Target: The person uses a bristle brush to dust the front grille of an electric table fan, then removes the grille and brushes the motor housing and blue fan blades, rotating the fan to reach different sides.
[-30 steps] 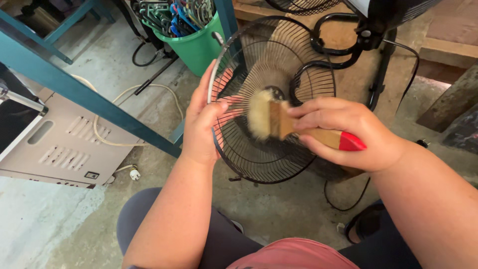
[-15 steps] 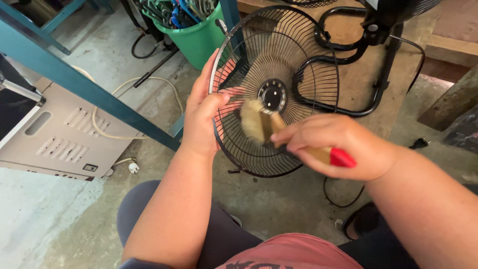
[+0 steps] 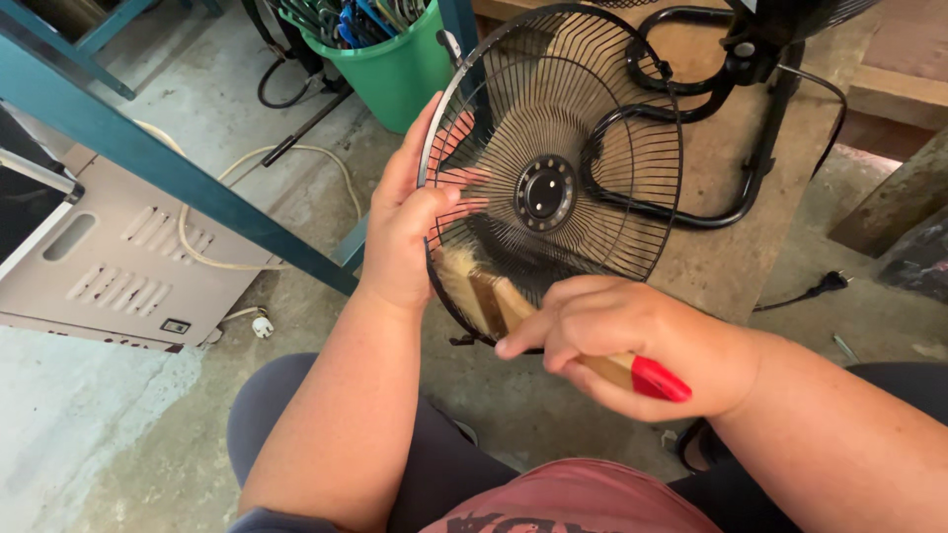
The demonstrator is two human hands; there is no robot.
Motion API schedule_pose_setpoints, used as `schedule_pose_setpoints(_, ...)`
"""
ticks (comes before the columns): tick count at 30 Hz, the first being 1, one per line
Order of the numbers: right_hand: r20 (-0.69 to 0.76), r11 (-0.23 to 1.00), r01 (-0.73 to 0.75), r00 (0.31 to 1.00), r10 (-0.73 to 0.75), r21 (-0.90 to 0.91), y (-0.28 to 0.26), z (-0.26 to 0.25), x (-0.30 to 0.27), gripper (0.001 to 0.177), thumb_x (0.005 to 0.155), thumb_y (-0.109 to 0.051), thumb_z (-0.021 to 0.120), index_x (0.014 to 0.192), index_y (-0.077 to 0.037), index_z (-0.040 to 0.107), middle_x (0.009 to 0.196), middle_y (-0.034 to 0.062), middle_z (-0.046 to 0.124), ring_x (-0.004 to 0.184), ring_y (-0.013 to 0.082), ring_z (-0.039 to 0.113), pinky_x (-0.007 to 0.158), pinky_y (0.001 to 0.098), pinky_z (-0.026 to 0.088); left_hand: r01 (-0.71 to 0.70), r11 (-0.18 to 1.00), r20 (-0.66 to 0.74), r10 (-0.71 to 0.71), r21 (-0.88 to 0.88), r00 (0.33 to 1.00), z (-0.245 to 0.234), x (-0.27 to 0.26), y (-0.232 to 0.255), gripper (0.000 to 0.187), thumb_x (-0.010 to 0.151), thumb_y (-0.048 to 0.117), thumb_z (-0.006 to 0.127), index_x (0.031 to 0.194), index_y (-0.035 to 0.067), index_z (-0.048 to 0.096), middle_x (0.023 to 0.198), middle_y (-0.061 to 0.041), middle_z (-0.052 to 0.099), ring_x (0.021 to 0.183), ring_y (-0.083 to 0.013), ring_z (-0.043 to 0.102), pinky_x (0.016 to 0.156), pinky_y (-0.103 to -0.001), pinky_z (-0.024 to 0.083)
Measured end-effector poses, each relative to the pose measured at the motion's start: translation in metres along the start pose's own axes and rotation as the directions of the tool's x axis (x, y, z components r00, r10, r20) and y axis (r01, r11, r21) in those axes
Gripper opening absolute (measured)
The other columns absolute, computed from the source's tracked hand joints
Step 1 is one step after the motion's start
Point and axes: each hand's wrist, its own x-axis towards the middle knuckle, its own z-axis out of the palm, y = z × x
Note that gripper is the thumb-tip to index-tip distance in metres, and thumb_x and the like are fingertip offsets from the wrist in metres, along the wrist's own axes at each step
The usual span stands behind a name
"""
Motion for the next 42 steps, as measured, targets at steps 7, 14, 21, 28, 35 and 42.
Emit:
schedule_pose_setpoints(7,-0.09,0.991,-0.106,0.991,0.099,-0.083,0.024,-0.033,-0.018,0.014,0.084,0.003,0.068,0.097,-0.001,0.066,0.118,0.0177,0.074,0.108,0.0309,0.074,0.095,0.0414,0.058,0.001,0.997,-0.014,-0.002,-0.072,1.0,-0.004,0.003,-0.005,0.077,0.085,0.005,0.049,0.161,0.012,0.039,0.157,-0.016,0.051,0.115,-0.0231,0.066,0.097,-0.036,0.056)
schedule_pose_setpoints(14,-0.206,0.983,-0.098,0.976,0.066,-0.153,0.0,-0.031,-0.01,0.016,0.085,0.006,0.065,0.1,-0.001,0.064,0.123,0.0169,0.071,0.111,0.0252,0.074,0.093,0.0336,0.059,-0.036,0.989,0.033,0.041,-0.146,0.999,-0.006,0.002,-0.009,0.075,0.088,0.0,0.047,0.162,0.008,0.038,0.157,-0.016,0.05,0.119,-0.0243,0.064,0.104,-0.038,0.055)
schedule_pose_setpoints(21,-0.163,0.983,-0.136,0.98,0.116,-0.122,0.014,-0.005,-0.002,0.013,0.084,0.002,0.072,0.095,-0.002,0.066,0.116,0.0152,0.074,0.099,0.0224,0.075,0.085,0.0328,0.059,-0.068,0.975,0.024,0.075,-0.211,0.997,-0.003,0.004,-0.011,0.075,0.089,-0.002,0.047,0.163,0.003,0.038,0.159,-0.018,0.05,0.125,-0.0232,0.062,0.111,-0.038,0.052)
schedule_pose_setpoints(28,-0.331,0.927,-0.257,0.93,0.16,-0.275,0.017,-0.038,-0.019,0.017,0.088,0.0,0.068,0.103,-0.001,0.062,0.117,0.0142,0.073,0.107,0.0255,0.075,0.093,0.0372,0.059,-0.042,0.991,-0.024,0.039,-0.126,0.999,-0.008,0.003,-0.001,0.076,0.087,0.0,0.048,0.161,0.009,0.038,0.155,-0.017,0.052,0.119,-0.0249,0.064,0.103,-0.04,0.056)
schedule_pose_setpoints(35,0.019,0.996,-0.084,0.996,0.084,0.0,0.016,-0.005,-0.012,0.014,0.084,0.002,0.069,0.092,-0.006,0.062,0.119,0.0114,0.078,0.103,0.0239,0.076,0.088,0.035,0.059,-0.044,0.982,-0.009,0.043,-0.185,0.999,-0.009,0.007,-0.002,0.076,0.086,0.0,0.048,0.161,0.005,0.038,0.153,-0.017,0.054,0.123,-0.0279,0.064,0.105,-0.041,0.055)
schedule_pose_setpoints(42,-0.161,0.957,-0.242,0.963,0.217,-0.161,0.049,-0.051,-0.03,0.012,0.086,0.003,0.063,0.095,-0.005,0.063,0.12,0.0134,0.074,0.104,0.0268,0.076,0.089,0.0372,0.06,-0.023,0.985,-0.05,0.014,-0.173,0.999,-0.017,0.009,-0.001,0.078,0.083,0.001,0.048,0.16,0.008,0.04,0.15,-0.016,0.055,0.113,-0.027,0.065,0.097,-0.041,0.056)
